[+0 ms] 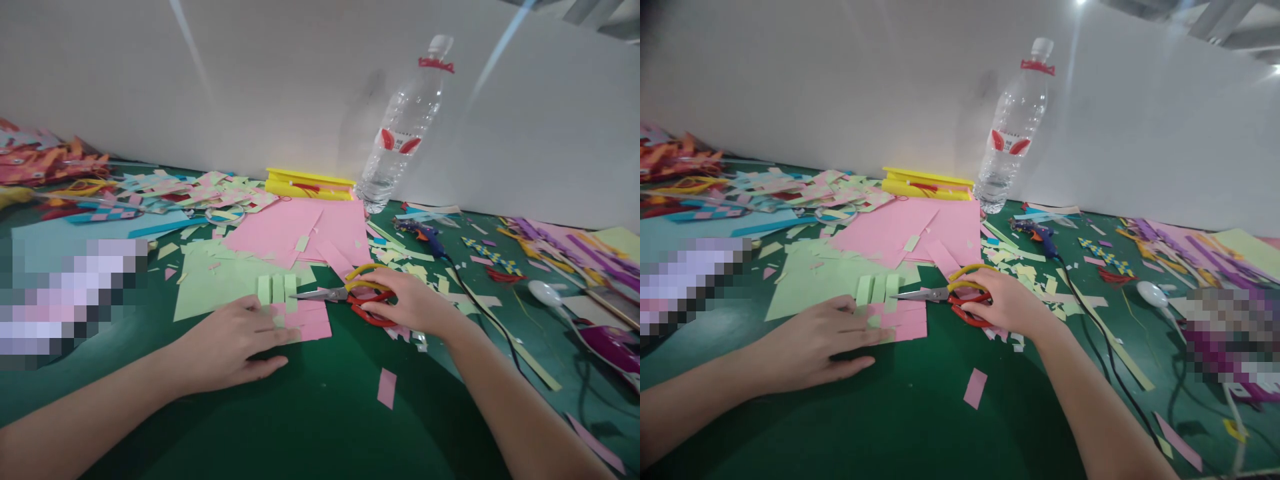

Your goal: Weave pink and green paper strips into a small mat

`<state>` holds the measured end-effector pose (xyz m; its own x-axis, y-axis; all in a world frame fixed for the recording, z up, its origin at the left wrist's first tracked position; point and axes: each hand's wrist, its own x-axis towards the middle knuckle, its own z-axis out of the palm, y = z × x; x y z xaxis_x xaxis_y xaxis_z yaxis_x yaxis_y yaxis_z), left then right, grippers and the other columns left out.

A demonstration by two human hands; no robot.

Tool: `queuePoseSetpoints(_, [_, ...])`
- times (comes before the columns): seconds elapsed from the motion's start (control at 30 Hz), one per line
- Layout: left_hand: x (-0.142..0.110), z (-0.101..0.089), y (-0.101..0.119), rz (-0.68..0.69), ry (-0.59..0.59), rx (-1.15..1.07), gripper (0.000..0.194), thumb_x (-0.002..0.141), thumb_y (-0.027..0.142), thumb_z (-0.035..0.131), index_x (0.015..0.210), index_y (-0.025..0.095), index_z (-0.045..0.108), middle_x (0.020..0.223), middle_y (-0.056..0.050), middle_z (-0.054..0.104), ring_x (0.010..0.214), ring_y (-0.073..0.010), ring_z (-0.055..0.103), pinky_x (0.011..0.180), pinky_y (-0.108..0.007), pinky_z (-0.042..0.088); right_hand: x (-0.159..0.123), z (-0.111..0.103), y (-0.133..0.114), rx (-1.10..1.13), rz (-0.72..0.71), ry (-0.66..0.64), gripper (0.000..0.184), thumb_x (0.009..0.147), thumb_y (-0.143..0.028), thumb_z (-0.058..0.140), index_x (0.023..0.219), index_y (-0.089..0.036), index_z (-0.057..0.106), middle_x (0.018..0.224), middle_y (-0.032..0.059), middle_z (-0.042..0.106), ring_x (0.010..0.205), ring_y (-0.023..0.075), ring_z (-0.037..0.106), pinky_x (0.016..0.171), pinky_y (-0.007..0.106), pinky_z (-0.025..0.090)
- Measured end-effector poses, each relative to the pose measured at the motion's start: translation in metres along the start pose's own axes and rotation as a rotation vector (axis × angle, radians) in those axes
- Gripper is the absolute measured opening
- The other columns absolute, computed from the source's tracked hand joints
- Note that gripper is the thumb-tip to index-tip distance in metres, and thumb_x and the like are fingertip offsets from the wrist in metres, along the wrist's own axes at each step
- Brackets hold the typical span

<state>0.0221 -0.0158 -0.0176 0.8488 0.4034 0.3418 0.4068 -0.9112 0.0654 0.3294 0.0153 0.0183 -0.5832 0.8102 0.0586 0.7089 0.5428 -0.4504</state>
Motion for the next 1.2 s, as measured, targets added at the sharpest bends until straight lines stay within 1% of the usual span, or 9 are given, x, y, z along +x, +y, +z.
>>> queuePoseSetpoints(0.13, [0.0002,0.0003,0.0002,0.001,0.002,0.002,0.028,0.099,0.03,0.037,0.116,0.022,0.058,0.082,0.002,0.073,0.072,-0.0167,0.064,0.072,-0.033,0.036,0.0006,0.0001,0.0001,-0.012,0.002,0.008,0.034,0.084,-0.023,0.062,0.117,-0.03,0.061,0.127,0.0018,0.06,0.111,0.0202,0.059,0.096,0.039,0.047])
queuePoseSetpoints(0.27, [-0.0012,0.0024,-0.0003,-0.005,0.002,0.004,0.028,0.099,0.03,0.037,0.115,0.022,0.059,0.084,0.001,0.074,0.073,-0.0164,0.065,0.074,-0.033,0.036,0.0013,0.0004,0.0001,-0.011,-0.013,0.013,0.032,0.085,-0.022,0.061,0.116,-0.029,0.062,0.126,0.0017,0.06,0.111,0.0199,0.059,0.096,0.039,0.047])
queuePoseSetpoints(0.53, [-0.0018,0.0016,-0.0004,-0.007,-0.026,0.004,0.027,0.098,0.03,0.04,0.116,0.021,0.059,0.085,0.0,0.073,0.073,-0.0169,0.065,0.074,-0.033,0.035,0.0025,0.0022,0.0017,-0.054,0.03,0.01,0.033,0.084,-0.027,0.061,0.118,-0.028,0.061,0.126,0.0019,0.06,0.111,0.0199,0.059,0.098,0.037,0.046])
queuePoseSetpoints(0.7, [-0.0007,0.0007,0.0001,-0.006,-0.027,0.012,0.028,0.099,0.03,0.038,0.116,0.021,0.059,0.083,0.0,0.073,0.074,-0.017,0.065,0.073,-0.032,0.035,0.0038,0.0035,0.002,-0.071,0.031,0.029,0.033,0.084,-0.028,0.06,0.117,-0.027,0.061,0.125,0.0034,0.061,0.11,0.0205,0.059,0.097,0.037,0.047])
queuePoseSetpoints(0.8, [0.0001,0.0002,0.0005,-0.002,-0.022,0.029,0.029,0.099,0.03,0.037,0.115,0.021,0.059,0.081,0.0,0.072,0.07,-0.0164,0.064,0.072,-0.032,0.035,0.0042,0.0043,0.0024,-0.071,0.023,0.038,0.032,0.085,-0.027,0.059,0.117,-0.027,0.061,0.126,0.0028,0.06,0.112,0.02,0.059,0.099,0.037,0.046])
queuePoseSetpoints(1.0, [0.0,-0.0002,0.0003,-0.001,-0.035,0.043,0.028,0.099,0.03,0.038,0.117,0.022,0.058,0.082,0.0,0.072,0.071,-0.0162,0.064,0.073,-0.033,0.037,0.0042,0.0067,0.0036,-0.066,0.043,0.054,0.035,0.084,-0.026,0.058,0.119,-0.03,0.06,0.13,0.0013,0.058,0.115,0.02,0.057,0.1,0.039,0.046])
queuePoseSetpoints(1.2, [-0.0008,0.0002,-0.0002,0.001,-0.054,0.045,0.029,0.099,0.03,0.036,0.118,0.022,0.057,0.08,0.0,0.072,0.07,-0.0165,0.064,0.072,-0.033,0.037,0.0068,0.0072,0.0056,-0.068,0.032,0.071,0.032,0.085,-0.025,0.056,0.117,-0.029,0.06,0.128,0.001,0.059,0.116,0.02,0.056,0.101,0.04,0.045])
